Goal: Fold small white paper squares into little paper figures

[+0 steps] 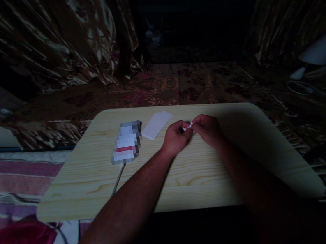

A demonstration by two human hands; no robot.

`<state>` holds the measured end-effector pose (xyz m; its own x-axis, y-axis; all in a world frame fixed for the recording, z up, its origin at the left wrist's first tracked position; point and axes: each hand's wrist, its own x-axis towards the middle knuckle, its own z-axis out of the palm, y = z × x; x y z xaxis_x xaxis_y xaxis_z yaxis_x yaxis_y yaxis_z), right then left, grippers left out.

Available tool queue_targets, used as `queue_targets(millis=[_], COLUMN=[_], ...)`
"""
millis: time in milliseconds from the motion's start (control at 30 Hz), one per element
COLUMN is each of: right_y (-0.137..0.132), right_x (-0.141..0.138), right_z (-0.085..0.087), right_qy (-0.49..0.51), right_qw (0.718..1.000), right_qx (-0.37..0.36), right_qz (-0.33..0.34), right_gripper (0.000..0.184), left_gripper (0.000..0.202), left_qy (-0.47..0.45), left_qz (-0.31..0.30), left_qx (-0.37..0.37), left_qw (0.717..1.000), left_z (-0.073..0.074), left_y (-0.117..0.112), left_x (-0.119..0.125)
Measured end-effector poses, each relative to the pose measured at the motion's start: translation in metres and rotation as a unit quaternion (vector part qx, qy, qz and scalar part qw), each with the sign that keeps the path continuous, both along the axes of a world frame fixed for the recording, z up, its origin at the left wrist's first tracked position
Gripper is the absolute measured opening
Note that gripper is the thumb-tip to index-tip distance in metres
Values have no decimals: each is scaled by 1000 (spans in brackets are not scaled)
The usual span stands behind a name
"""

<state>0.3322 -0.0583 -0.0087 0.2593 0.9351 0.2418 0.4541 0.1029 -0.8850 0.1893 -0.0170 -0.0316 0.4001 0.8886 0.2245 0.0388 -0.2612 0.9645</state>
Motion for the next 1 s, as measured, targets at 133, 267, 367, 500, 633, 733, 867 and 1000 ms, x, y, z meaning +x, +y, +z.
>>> queue_targets(millis=[133,267,367,500,633,733,867,1000], right_y=[0,1,3,6,6,5,5,6], right_x=[0,0,0,2,3,2,2,1], right_z=[0,-3,-7,-11,-10,-7,-7,-8], right_qy=[-20,9,61,82,78,83,121,171], right_qw=[1000,1000,998,996,996,995,991,983], right_qx=[10,23,17,14,24,37,43,35], right_qz=[-2,1,21,31,28,34,45,53], right_gripper=[11,12,16,15,10,10,11,13], left_gripper=[24,26,26,22,21,20,18,17], left_qy=[7,3,-17,-33,-42,-48,-57,-85], left_qz=[-3,0,0,-3,-20,-28,-21,-13], left_qx=[0,-12,-43,-55,-65,-67,-60,-77], left_qw=[1000,1000,999,998,997,996,996,993], left_z=[-1,1,2,2,-1,0,3,3], left_y=[-1,0,0,1,1,0,-1,0], left_x=[0,0,0,0,1,1,1,1])
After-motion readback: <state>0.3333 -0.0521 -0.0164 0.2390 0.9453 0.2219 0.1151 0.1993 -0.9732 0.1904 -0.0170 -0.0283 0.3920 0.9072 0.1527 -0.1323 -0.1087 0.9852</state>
